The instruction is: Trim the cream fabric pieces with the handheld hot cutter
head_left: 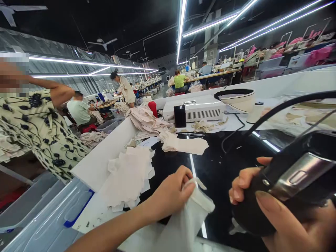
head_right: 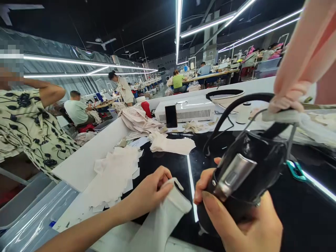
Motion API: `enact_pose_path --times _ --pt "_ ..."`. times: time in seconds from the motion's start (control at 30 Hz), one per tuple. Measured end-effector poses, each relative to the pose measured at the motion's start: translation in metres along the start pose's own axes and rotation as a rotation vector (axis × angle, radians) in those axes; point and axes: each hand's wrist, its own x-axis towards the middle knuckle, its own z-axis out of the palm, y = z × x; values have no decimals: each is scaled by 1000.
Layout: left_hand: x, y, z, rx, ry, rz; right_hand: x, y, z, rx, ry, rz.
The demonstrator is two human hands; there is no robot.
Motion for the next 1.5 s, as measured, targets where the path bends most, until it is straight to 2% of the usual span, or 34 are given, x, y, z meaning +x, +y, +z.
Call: enact_pose_path --times 0.1,0.27,0.33,0.4,0.5,0.6,0.77,0.97,1.23,1.5 --pt "11 -8 11 17 73 33 -2 -12 3 -7 -28 29" --pt "1 -26 16 541 239 477 -4 -14 9 2 9 25" --pt "-7 -30 14 597 233 598 -4 -11 11 -3 41 15" --pt "-13 -30 13 566 146 663 -1 -8 11 -12 71 -5" --pt "-20 -24 17 486 19 692 8 -10 7 -28 98 -40" --pt "-30 -14 21 415 -18 689 17 -15 1 -40 112 -50" --pt "-44 -9 17 399 -21 712 13 -19 -2 -45 82 -30" --pt "-39 -6 15 448 17 763 4 -20 1 -6 31 -51" --pt "-24 16 37 472 62 939 6 -18 1 -45 57 -77" --pt "-12 12 57 519 92 1013 3 -16 1 -27 24 -98"
